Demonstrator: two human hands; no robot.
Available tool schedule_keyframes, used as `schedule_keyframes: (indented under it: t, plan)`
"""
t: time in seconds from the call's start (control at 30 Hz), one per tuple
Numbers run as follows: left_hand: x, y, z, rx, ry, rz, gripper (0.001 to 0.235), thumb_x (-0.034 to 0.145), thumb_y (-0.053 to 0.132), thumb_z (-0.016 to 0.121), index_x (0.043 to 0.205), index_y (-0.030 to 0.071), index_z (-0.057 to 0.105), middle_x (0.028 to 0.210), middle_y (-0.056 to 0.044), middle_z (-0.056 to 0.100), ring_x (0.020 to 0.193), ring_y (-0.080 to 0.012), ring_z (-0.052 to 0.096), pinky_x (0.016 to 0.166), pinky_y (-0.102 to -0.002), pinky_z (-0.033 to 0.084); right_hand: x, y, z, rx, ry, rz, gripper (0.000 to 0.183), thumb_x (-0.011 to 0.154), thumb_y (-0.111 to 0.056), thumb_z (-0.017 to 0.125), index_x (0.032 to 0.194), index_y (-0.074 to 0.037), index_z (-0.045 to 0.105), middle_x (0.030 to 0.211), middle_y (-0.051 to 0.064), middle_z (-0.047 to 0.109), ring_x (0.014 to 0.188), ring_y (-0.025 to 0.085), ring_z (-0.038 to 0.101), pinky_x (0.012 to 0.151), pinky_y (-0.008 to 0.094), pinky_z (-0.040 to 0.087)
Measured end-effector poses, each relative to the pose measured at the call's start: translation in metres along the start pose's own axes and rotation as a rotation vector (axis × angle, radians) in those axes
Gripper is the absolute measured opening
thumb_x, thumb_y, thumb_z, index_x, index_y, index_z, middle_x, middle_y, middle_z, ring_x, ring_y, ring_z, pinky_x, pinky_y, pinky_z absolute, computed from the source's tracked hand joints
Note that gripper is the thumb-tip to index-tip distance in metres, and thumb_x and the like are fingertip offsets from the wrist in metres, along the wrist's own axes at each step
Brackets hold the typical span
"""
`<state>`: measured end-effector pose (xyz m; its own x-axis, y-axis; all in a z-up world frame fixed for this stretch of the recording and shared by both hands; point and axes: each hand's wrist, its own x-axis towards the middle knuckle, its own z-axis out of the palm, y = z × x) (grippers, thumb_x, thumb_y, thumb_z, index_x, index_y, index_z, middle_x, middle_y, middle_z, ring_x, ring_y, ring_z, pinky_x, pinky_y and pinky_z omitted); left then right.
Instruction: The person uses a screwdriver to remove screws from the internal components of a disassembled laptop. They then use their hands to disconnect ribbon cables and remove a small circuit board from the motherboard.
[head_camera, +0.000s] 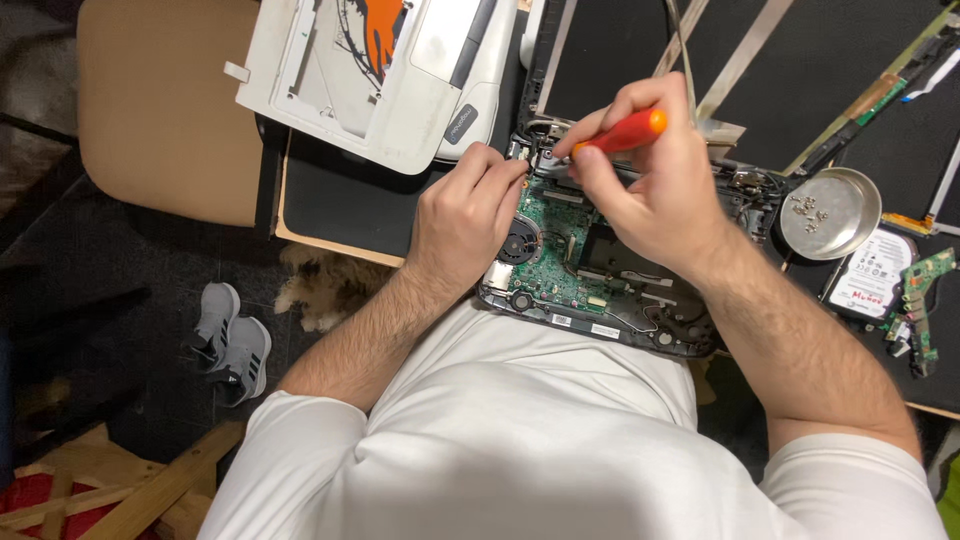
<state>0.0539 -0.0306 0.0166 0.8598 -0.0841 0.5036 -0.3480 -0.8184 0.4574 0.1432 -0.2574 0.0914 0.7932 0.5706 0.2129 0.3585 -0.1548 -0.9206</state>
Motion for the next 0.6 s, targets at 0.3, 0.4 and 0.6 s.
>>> schedule_keyframes:
  t: [0.3,0.4,0.6]
  plan:
    - [0.005,-0.002,0.003,0.024,-0.017,-0.039,0.011,0.119,0.006,0.086,0.129,0.003,0.083,0.114,-0.008,0.069,0.091,-0.0252,0.077,0.072,-0.04,0.066,-0.01,0.025,0.013,-0.008,0.013,-0.038,0.033,0.122,0.007,0.074,0.13,-0.004,0.043,0.13,0.024,0.084,0.109,0.032,0.089,0.102,0.04,0.07]
    - [0.005,-0.002,0.003,0.001,-0.016,-0.039,0.011,0.119,0.004,0.086,0.129,0.003,0.084,0.112,-0.008,0.068,0.088,-0.0251,0.076,0.071,-0.04,0.066,-0.01,0.029,0.012,-0.048,0.029,-0.078,0.033,0.121,0.007,0.074,0.131,-0.003,0.045,0.128,0.024,0.085,0.117,0.035,0.086,0.106,0.044,0.067]
    - [0.006,-0.003,0.007,-0.009,-0.011,-0.046,0.01,0.117,0.007,0.09,0.126,0.006,0.085,0.109,-0.005,0.066,0.083,-0.0249,0.073,0.068,-0.04,0.064,-0.011,0.036,0.015,0.037,0.072,-0.065,0.032,0.122,0.009,0.071,0.13,-0.001,0.043,0.125,0.028,0.081,0.105,0.034,0.087,0.098,0.04,0.075]
